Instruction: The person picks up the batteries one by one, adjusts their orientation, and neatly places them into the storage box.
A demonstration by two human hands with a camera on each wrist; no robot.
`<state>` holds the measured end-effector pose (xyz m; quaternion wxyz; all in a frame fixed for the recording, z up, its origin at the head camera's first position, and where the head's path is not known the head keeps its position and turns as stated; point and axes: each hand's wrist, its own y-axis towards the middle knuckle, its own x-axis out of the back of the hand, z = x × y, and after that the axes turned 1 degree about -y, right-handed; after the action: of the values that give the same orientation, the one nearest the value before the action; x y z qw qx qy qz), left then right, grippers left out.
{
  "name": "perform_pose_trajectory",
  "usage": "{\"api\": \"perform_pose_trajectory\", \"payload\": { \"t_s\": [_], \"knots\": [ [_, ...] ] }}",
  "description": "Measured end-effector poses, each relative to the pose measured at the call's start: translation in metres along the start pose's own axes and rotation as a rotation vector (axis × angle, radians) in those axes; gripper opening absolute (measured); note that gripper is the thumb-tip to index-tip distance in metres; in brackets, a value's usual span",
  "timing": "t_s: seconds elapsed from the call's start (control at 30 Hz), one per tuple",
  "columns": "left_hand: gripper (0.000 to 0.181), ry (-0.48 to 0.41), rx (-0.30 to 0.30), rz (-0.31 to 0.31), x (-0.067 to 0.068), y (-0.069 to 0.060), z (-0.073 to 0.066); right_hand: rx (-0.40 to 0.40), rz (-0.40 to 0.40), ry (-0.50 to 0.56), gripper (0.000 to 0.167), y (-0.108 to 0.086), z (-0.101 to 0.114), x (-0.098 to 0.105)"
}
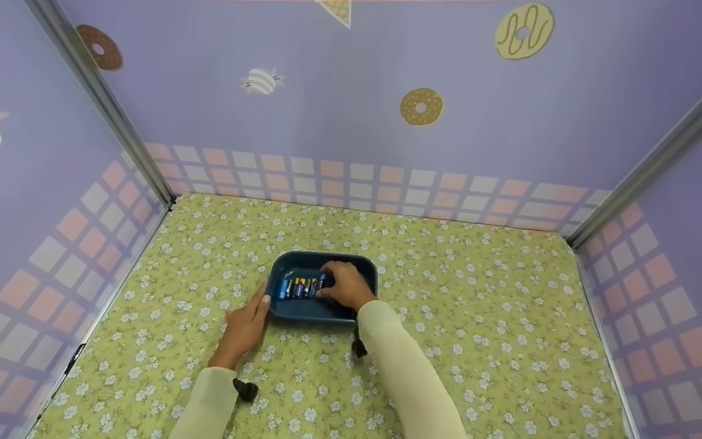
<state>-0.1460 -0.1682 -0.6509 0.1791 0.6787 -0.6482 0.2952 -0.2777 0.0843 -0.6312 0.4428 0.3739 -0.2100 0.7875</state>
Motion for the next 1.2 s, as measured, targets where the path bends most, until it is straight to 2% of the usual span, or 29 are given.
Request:
{"api": "perform_pose_trajectory", "payload": {
  "t_s": [0.27,0.5,0.7,1.2],
  "knots": [
    [0.066,0.016,-0.009,0.006,0.0,0.0,-0.002,0.009,-0.006,-0.018,0.055,0.001,-0.006,-0.009],
    [0.065,0.008,0.018,0.008,-0.001,0.0,-0.002,0.022,0.0,-0.052,0.054,0.003,-0.004,-0.012],
    [0.066,0.029,0.013,0.0,-0.002,0.0,-0.001,0.015,0.019,-0.072,0.053,0.002,-0.002,-0.015],
    [0.066,0.025,0.016,-0.006,-0.002,0.0,-0.002,0.0,0.046,-0.075,0.061,0.001,0.0,-0.015]
  ]
}}
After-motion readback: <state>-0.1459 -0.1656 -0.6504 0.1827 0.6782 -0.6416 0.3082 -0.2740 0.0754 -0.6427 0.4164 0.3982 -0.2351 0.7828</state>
